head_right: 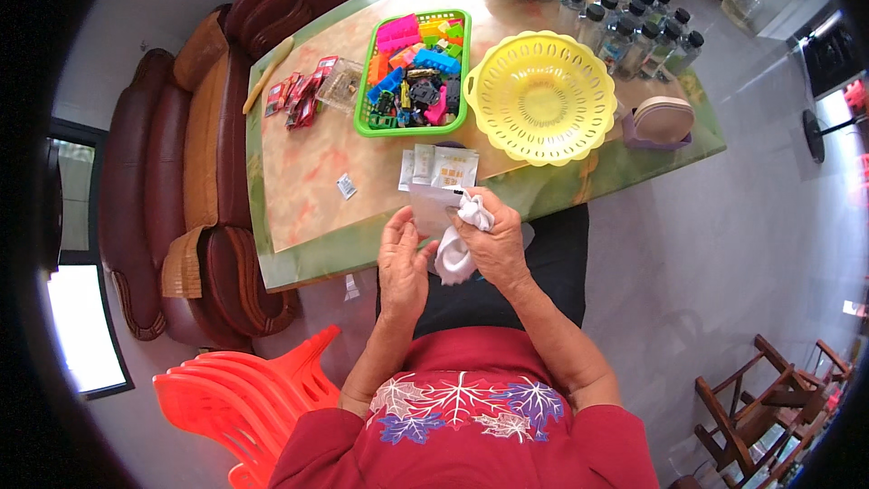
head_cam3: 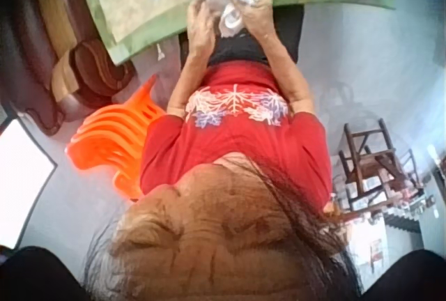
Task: The person wipes small white packets with a white cloth, handling them one at a time. The person picks up each packet from a table, wipes it thoroughly, and places it into a purple bowl. The table also contains a green basket with colorful items and a yellow colander.
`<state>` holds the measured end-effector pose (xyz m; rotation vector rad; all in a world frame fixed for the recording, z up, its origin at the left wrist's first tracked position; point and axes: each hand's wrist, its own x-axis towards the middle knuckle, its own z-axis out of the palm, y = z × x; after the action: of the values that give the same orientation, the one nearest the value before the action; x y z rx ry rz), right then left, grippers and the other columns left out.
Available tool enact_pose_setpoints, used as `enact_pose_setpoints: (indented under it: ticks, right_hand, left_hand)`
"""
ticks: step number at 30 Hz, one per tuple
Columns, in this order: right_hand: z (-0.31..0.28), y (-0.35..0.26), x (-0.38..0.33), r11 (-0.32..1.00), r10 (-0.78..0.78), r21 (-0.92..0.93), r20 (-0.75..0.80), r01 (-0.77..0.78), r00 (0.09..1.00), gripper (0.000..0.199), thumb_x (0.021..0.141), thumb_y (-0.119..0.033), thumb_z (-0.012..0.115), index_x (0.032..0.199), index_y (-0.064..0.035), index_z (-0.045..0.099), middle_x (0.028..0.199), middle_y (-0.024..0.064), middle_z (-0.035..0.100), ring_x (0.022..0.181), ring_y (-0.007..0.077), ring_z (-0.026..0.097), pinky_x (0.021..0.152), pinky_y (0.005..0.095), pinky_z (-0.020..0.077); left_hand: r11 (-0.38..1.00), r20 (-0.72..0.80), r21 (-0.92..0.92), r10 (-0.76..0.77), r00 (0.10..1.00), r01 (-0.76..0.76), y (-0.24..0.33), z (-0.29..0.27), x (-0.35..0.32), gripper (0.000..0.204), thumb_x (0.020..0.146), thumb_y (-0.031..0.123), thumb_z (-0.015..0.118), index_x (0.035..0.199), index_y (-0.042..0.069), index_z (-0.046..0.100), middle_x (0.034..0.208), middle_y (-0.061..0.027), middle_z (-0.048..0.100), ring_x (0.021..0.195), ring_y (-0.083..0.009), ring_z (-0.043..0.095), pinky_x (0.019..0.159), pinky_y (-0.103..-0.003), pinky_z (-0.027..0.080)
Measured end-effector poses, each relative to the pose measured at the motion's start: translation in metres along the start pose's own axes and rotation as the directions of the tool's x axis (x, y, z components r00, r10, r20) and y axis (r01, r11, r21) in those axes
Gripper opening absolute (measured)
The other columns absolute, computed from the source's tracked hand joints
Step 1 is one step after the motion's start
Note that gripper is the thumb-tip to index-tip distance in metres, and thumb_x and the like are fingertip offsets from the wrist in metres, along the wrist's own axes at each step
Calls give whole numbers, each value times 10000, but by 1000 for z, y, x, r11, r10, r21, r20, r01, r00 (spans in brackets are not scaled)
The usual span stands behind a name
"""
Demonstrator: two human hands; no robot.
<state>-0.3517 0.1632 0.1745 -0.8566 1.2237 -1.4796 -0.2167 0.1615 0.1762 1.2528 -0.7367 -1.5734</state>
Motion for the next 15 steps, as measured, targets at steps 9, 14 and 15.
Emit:
enact_pose_setpoints:
  ticks: [9,14,15]
  right_hand:
    - [14,-1,-12,464,-556,-533,448,708,700,325,671,-22,634,995,-7,618,972,116,589,867,300,572,759,373,493]
    - [6,-2,-25,704,-380,-372,522,605,764,430,630,37,654,1056,-2,601,1021,141,569,958,319,567,818,373,488]
    - [3,-7,-28,791,-307,-320,530,521,791,460,622,45,657,1075,-2,595,1032,146,564,974,325,565,828,372,485]
  left_hand:
    - [874,324,-426,-94,942,233,5,-15,5,396,1001,206,388,1334,-4,419,1265,-158,535,1146,-250,538,990,-380,424]
    - [894,260,-406,-88,962,192,10,-7,3,415,1000,176,382,1372,-9,373,1275,-172,525,1166,-260,527,992,-414,435]
    - [887,259,-421,-84,962,191,11,-8,4,417,1000,177,382,1375,-4,370,1284,-173,519,1171,-265,524,993,-420,435]
